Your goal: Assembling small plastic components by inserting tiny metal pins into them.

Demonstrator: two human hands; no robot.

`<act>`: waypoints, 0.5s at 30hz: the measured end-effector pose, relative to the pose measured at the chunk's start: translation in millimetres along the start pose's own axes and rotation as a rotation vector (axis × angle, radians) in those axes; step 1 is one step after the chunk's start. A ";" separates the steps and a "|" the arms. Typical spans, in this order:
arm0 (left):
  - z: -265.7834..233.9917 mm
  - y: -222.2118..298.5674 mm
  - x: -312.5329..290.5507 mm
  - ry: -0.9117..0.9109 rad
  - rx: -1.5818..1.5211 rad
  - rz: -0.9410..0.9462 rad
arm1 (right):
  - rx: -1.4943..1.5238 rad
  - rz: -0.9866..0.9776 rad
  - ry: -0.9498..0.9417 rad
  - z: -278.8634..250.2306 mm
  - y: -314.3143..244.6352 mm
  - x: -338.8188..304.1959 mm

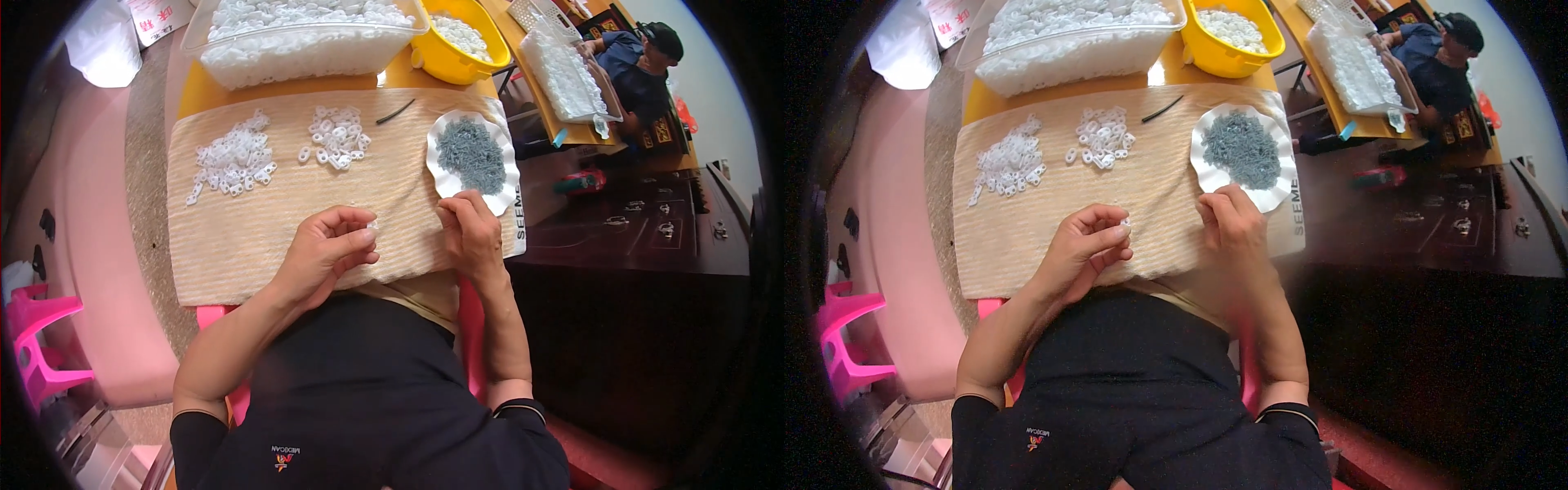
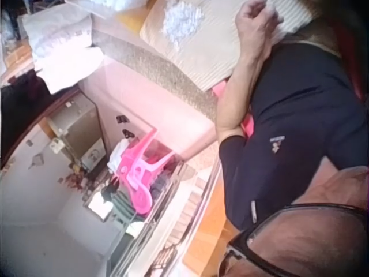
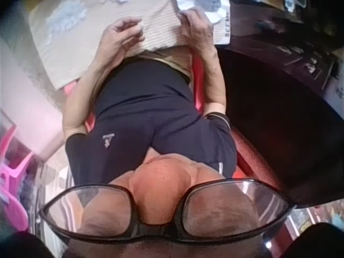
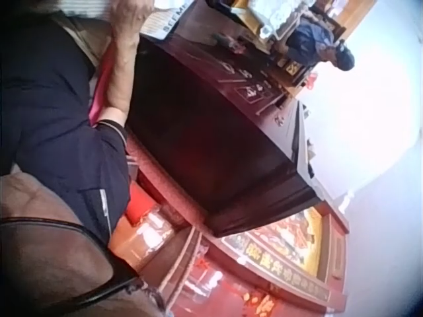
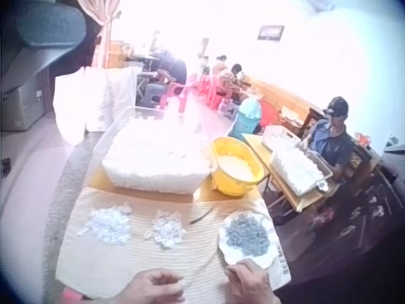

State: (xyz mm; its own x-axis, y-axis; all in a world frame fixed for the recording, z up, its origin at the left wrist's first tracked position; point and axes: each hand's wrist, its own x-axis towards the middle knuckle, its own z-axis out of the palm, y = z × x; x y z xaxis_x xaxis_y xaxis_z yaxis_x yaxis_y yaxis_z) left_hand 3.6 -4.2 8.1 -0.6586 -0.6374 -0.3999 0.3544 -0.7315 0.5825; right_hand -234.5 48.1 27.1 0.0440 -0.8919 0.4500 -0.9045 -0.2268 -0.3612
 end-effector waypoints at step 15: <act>-2.4 -3.0 2.3 -0.022 -0.051 0.015 | 0.545 0.012 -0.266 17.6 -38.7 12.6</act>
State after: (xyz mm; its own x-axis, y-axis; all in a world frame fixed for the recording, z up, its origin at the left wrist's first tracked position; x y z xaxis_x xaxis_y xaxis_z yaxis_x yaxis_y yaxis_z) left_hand 2.6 -4.0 3.7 -0.6669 -0.6435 -0.3757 0.3973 -0.7337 0.5513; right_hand -191.5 38.8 32.5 0.2034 -0.9470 0.2486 -0.5612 -0.3208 -0.7630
